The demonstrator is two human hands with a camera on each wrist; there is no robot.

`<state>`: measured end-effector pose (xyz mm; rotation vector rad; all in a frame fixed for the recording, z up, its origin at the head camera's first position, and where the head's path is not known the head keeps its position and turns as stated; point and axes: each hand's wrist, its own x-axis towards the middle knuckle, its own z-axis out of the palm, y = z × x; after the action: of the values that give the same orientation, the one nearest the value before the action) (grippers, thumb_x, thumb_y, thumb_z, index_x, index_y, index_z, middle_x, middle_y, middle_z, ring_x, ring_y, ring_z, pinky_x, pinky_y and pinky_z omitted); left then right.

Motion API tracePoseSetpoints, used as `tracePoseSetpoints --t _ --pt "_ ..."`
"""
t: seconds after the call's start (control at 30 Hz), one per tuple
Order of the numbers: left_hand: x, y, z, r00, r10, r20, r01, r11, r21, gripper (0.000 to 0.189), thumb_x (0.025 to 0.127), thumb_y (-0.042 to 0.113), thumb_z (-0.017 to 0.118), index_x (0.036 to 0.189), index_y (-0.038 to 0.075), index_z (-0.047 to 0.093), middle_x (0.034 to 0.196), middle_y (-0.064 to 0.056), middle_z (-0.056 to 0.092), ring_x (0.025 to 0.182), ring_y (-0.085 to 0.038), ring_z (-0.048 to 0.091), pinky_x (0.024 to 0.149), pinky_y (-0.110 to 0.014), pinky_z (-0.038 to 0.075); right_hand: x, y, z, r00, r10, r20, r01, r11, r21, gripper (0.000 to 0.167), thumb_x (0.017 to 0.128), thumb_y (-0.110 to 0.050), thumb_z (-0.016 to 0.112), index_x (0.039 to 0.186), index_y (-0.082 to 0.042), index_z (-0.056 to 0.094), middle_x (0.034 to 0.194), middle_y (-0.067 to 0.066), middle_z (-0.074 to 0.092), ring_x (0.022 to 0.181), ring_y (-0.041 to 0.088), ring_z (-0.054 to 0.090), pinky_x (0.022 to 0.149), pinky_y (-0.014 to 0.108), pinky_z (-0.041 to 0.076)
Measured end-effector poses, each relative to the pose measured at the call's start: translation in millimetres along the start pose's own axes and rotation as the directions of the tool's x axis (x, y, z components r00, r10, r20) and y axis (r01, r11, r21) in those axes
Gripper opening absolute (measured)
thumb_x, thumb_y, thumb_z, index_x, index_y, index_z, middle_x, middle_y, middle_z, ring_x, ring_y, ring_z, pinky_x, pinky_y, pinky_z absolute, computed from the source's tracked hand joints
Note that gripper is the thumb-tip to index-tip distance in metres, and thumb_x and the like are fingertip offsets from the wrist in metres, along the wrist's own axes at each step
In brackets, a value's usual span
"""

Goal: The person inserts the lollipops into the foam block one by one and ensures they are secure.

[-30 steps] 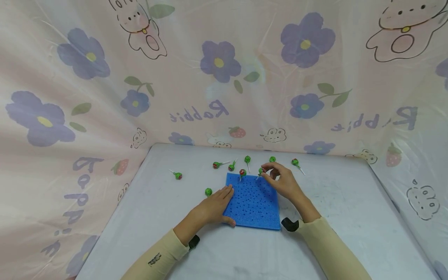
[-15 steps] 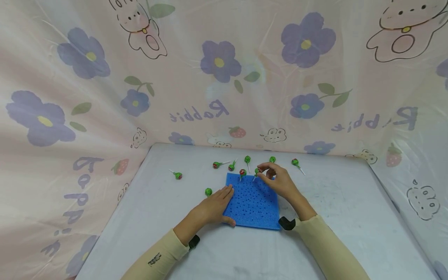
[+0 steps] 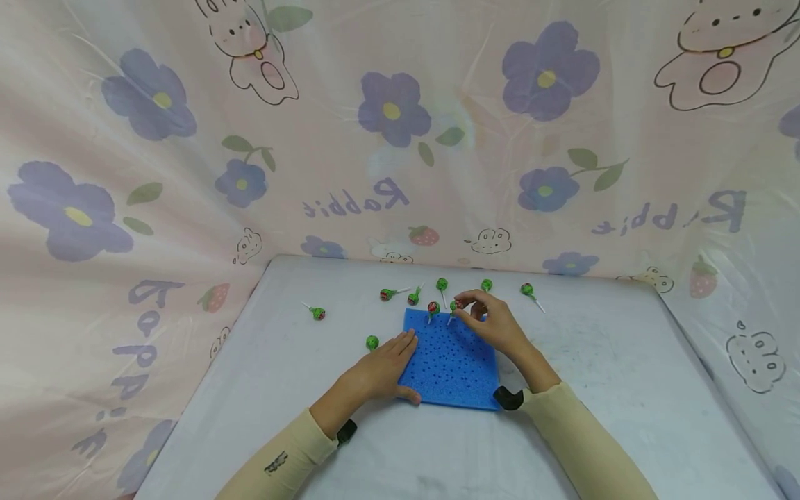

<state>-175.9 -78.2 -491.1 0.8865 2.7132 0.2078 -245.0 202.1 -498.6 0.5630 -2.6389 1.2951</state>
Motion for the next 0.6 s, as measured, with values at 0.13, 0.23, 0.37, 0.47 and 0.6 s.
tracePoseSetpoints --t 0.13,0.23,0.37,0.47,0.6 --pt "0.6 -0.5 1.0 1.0 0.001 -0.002 -0.001 1.0 0.003 0.117 0.087 0.065 0.08 0.169 0.0 0.027 0.178 -0.015 0.022 0.164 -0.031 0.022 0.13 -0.044 0.03 1.0 0.6 1.5 1.0 0.007 0.007 -0.007 1.0 0.004 0.03 0.101 -0.022 0.078 0.129 -0.012 0.072 0.113 0.007 0.073 0.08 0.02 0.061 0.07 0.029 0.051" --pt "0.9 -0.8 1.0 1.0 0.005 -0.004 -0.005 1.0 0.004 0.116 0.087 0.064 0.08 0.168 0.0 0.027 0.178 -0.015 0.022 0.164 -0.031 0.023 0.13 -0.044 0.03 1.7 1.3 2.4 1.0 0.009 0.013 -0.01 1.0 0.002 0.03 0.101 -0.021 0.079 0.129 -0.012 0.073 0.112 0.006 0.073 0.08 0.02 0.061 0.07 0.03 0.052" --pt "1.1 -1.2 1.2 1.0 0.014 -0.003 -0.014 1.0 0.003 0.116 0.088 0.063 0.081 0.168 -0.001 0.027 0.177 -0.016 0.022 0.164 -0.031 0.022 0.131 -0.044 0.029 2.7 1.9 3.4 1.0 0.009 0.023 -0.009 1.0 -0.003 0.03 0.101 -0.021 0.079 0.129 -0.011 0.072 0.111 0.005 0.073 0.08 0.018 0.062 0.072 0.031 0.053" --pt "1.0 -1.4 1.4 1.0 0.015 -0.003 -0.015 1.0 -0.001 0.116 0.088 0.063 0.081 0.168 -0.001 0.027 0.178 -0.016 0.022 0.164 -0.031 0.022 0.131 -0.044 0.029 3.2 1.8 4.0 1.0 0.008 0.029 -0.008 1.0 -0.001 0.031 0.101 -0.02 0.079 0.129 -0.01 0.072 0.111 0.005 0.073 0.08 0.018 0.062 0.072 0.031 0.054" --pt "1.1 -1.6 1.8 1.0 0.014 -0.004 -0.014 1.0 0.001 0.116 0.087 0.063 0.081 0.168 -0.001 0.027 0.178 -0.016 0.022 0.164 -0.031 0.022 0.131 -0.044 0.029 3.9 2.1 4.7 0.999 0.008 0.038 -0.008 1.0 0.002 0.031 0.101 -0.021 0.079 0.129 -0.009 0.072 0.111 0.005 0.073 0.081 0.018 0.062 0.072 0.031 0.055"
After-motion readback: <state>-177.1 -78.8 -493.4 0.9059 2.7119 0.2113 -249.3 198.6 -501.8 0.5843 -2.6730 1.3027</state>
